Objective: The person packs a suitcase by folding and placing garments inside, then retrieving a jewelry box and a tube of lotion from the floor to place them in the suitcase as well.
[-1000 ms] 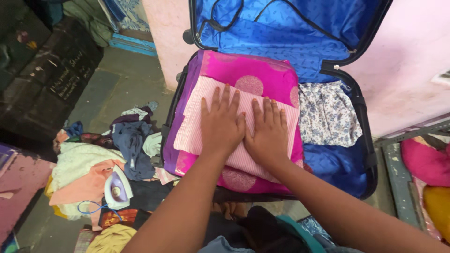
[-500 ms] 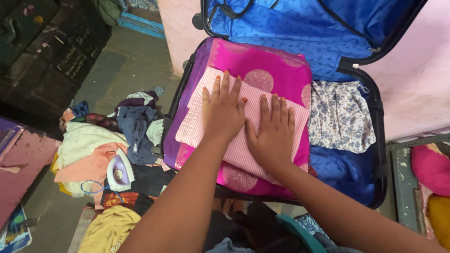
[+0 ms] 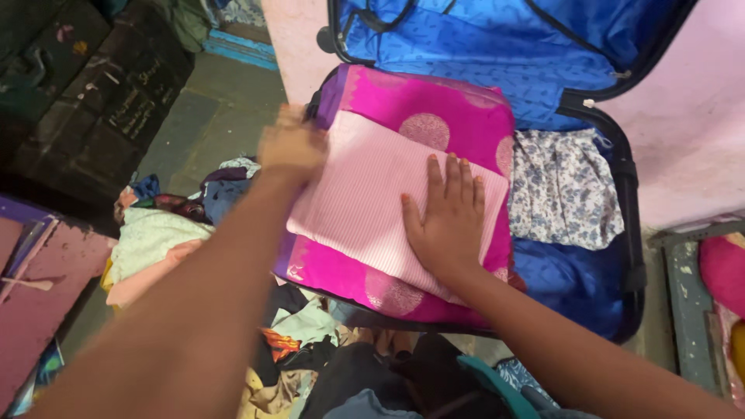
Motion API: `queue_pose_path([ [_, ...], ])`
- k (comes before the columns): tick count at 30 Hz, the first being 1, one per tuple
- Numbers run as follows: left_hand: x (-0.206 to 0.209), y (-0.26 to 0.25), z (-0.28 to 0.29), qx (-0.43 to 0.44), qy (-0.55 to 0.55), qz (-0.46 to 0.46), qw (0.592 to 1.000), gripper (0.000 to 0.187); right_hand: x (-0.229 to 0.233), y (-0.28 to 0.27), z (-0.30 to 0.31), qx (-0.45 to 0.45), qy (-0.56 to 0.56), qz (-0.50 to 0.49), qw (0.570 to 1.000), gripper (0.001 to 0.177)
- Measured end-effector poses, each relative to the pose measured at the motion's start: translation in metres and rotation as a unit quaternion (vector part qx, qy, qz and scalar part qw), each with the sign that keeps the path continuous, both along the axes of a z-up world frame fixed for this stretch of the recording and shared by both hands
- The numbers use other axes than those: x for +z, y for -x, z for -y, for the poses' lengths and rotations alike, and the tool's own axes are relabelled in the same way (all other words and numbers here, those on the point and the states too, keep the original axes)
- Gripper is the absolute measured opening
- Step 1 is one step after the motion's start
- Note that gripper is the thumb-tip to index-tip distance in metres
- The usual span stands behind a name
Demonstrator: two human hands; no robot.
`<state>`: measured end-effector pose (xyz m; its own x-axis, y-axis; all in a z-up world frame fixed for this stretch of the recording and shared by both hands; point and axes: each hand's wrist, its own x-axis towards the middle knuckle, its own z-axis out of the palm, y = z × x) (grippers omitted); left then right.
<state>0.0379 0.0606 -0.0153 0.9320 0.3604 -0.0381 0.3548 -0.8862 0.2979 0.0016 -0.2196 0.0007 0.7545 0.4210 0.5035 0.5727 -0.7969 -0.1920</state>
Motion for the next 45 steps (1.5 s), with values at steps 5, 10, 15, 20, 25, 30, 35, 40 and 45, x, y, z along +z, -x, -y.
queue_pose_path([
  [5,0.024,0.007,-0.012,-0.048,-0.092,0.253,0.962,0.042,-0.002,0.002,0.001,-0.009,0.001,-0.007,1.0,0.068],
  [10,0.013,0.019,0.124,-0.149,0.027,0.275,0.949,0.058,-0.002,0.001,-0.002,0.002,0.002,-0.007,1.0,0.064],
  [15,0.005,0.04,0.13,-0.167,0.013,0.235,0.957,0.065,-0.006,-0.003,0.0,-0.003,0.029,0.003,1.0,0.064],
  [20,0.006,0.037,0.124,-0.169,0.029,0.217,0.961,0.066,-0.002,0.001,-0.004,-0.009,0.008,-0.006,1.0,0.061],
  [25,0.005,0.035,0.125,-0.17,0.018,0.21,0.963,0.066,-0.002,0.001,-0.003,-0.008,0.008,-0.003,1.0,0.061],
  [30,0.013,0.039,0.122,-0.17,0.012,0.19,0.967,0.065,0.002,-0.001,-0.002,-0.006,0.012,-0.019,1.0,0.063],
  [35,0.009,0.061,0.115,-0.155,0.009,0.216,0.964,0.062,0.004,-0.002,0.006,0.013,0.007,-0.034,0.999,0.071],
  [40,0.006,0.06,0.111,-0.148,0.006,0.198,0.969,0.065,0.008,-0.001,0.013,0.03,0.014,-0.038,0.999,0.071],
  [45,0.006,0.06,0.11,-0.149,0.008,0.201,0.968,0.065,0.023,-0.006,0.012,0.022,0.035,-0.068,0.997,0.077],
])
